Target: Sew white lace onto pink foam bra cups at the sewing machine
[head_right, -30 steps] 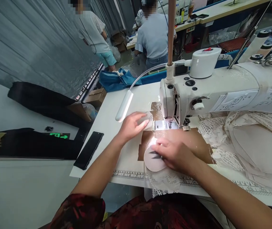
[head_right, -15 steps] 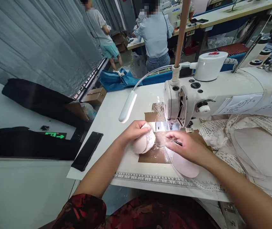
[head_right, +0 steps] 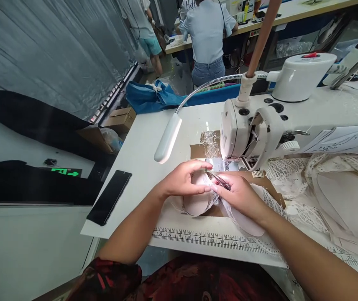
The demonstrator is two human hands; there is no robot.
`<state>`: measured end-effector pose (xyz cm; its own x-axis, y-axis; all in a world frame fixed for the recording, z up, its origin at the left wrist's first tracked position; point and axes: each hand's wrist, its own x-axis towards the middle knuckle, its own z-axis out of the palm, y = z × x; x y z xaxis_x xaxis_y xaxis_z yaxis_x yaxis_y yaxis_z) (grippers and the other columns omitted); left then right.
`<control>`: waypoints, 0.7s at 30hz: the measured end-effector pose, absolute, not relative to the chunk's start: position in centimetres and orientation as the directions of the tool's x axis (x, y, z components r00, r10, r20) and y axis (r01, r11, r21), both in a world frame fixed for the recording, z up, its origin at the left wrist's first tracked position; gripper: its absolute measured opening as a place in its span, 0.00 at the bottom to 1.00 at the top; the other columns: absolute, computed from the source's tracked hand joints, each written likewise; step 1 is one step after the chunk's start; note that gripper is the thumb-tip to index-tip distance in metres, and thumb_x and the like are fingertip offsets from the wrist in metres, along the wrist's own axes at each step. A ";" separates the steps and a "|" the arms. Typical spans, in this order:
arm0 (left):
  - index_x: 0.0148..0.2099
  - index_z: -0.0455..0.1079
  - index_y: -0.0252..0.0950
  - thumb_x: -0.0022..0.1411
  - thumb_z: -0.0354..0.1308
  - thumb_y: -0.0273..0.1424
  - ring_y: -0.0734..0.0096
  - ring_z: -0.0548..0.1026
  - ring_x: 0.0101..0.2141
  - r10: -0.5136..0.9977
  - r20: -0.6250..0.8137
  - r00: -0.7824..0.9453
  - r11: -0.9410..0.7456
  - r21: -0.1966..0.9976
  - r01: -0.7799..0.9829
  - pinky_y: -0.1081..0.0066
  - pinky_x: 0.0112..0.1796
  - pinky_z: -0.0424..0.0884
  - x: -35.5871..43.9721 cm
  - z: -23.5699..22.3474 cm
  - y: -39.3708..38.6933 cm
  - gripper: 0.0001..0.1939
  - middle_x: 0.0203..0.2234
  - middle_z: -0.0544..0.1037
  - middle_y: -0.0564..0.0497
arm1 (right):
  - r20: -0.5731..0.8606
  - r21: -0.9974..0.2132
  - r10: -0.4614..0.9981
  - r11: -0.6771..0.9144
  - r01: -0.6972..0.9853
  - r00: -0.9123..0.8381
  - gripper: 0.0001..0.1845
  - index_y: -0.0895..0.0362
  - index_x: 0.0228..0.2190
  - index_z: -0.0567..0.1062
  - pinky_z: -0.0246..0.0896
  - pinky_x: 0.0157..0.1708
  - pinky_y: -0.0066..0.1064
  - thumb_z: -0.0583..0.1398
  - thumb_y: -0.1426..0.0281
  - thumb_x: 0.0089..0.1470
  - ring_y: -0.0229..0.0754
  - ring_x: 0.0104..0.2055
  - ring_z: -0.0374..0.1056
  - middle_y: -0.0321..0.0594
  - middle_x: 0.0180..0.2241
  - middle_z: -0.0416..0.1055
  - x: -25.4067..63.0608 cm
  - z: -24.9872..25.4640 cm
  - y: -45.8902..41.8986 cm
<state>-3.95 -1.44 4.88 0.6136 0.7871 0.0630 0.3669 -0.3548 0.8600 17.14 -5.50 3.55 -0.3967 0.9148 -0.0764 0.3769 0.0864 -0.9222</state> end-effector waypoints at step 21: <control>0.36 0.79 0.31 0.53 0.67 0.37 0.68 0.76 0.34 0.705 -0.279 0.652 0.217 0.960 0.175 0.71 0.37 0.70 -3.3 3.1 -1.6 0.13 0.31 0.81 0.46 | -0.135 -0.901 0.891 0.071 0.428 -0.433 0.19 0.53 0.42 0.76 0.67 0.39 0.38 0.58 0.54 0.55 0.47 0.40 0.72 0.43 0.40 0.76 19.4 3.7 -4.7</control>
